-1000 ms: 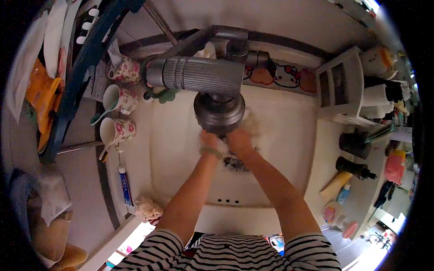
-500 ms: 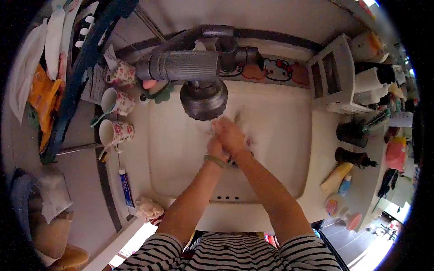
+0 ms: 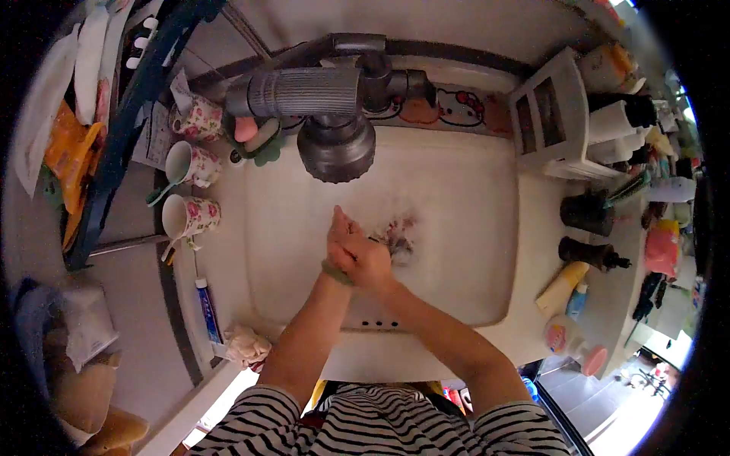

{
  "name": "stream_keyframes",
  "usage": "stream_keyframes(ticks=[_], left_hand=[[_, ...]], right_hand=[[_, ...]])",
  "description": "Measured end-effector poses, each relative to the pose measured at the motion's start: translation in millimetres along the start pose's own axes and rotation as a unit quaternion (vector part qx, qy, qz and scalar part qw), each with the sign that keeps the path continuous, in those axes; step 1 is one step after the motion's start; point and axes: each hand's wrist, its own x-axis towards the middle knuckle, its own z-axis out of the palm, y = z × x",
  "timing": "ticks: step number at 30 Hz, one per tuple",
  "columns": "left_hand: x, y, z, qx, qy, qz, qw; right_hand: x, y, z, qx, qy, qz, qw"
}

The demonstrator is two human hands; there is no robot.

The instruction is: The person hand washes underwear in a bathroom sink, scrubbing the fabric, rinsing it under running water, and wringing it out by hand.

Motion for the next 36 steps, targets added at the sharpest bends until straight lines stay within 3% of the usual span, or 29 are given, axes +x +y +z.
stream_keyframes(ticks=[1,2,4,6,7,8,9,11,12,14,16,17,18,19,20,21,22,23,24,25,26,28,29,30,31,33,34,36], left_hand=[[6,-1,2,0.032,0.083,-0.048,0.995],[8,-4,6,0.064,0.167,-0.092,0.980],[6,-5,59,0.244,0.202,-0.013,0.948],[16,-4,38,0.109,0.219,-0.065,0.968],[19,-6,5,0.042,0.056,-0.079,0.994],[22,-7,-28,-0.022,-0.105,-0.110,0.988],[18,-8,-22,-0.017,-0.051,-0.101,0.993],[13,-9,-1,-0.007,0.057,-0.085,0.995],[16,-6,28,-0.007,0.055,-0.082,0.995],[20,4,83,0.129,0.223,-0.163,0.952],[40,19,45,0.077,0.199,-0.108,0.971],[49,32,40,0.129,0.220,-0.072,0.964],[55,39,36,0.180,0.240,-0.033,0.953],[59,39,22,0.228,0.189,-0.024,0.955],[57,37,7,0.231,0.192,-0.023,0.954],[53,31,-3,0.315,0.234,-0.018,0.920],[51,26,0,0.395,0.272,-0.015,0.877],[48,21,2,0.436,0.271,0.035,0.858],[45,16,9,0.477,0.272,0.084,0.832],[43,11,1,0.495,0.236,0.125,0.827],[41,8,0,0.557,0.233,0.151,0.782],[35,2,3,0.671,0.241,0.205,0.671],[42,2,2,0.488,0.346,0.144,0.788],[45,0,-6,0.387,0.385,0.104,0.831],[48,-1,-16,0.277,0.429,0.072,0.857],[45,7,-34,0.280,0.418,0.034,0.863],[46,8,-38,0.282,0.417,0.037,0.863],[50,3,-38,0.309,0.461,0.032,0.831]], right_hand=[[8,15,0,-0.096,-0.057,-0.009,0.994],[15,30,-4,-0.050,-0.109,0.082,0.989],[41,37,-19,0.012,-0.190,0.273,0.943],[32,19,-13,-0.055,-0.081,0.240,0.966],[9,14,-2,-0.082,-0.042,0.124,0.988],[-5,29,5,-0.084,-0.043,0.126,0.988],[-18,50,14,-0.095,-0.038,0.082,0.991],[3,49,-1,-0.109,-0.083,0.099,0.986],[42,43,-23,-0.112,-0.135,0.157,0.972],[77,78,-33,-0.114,-0.167,0.229,0.952],[88,96,-35,-0.054,-0.137,0.267,0.952],[86,105,-35,-0.054,-0.138,0.267,0.952],[85,116,-33,-0.036,-0.073,0.256,0.963],[84,122,-28,-0.016,-0.007,0.245,0.969],[70,122,-20,-0.012,-0.008,0.246,0.969],[50,116,-11,-0.235,-0.056,0.144,0.960],[40,109,-7,-0.445,-0.098,0.034,0.890],[38,107,-5,-0.446,-0.097,0.035,0.889],[39,103,-6,-0.478,-0.284,0.054,0.830],[40,105,-8,-0.489,-0.373,0.064,0.786],[42,107,-10,-0.490,-0.459,0.070,0.738],[55,110,-19,-0.361,-0.188,0.234,0.883],[48,102,-9,-0.322,-0.026,0.092,0.942],[45,93,-9,-0.324,-0.024,0.090,0.941],[40,85,-10,-0.388,-0.223,0.090,0.890],[32,116,-16,-0.391,-0.355,0.006,0.849],[37,122,-14,-0.390,-0.352,0.005,0.851],[46,125,-21,-0.203,-0.202,0.268,0.920]])
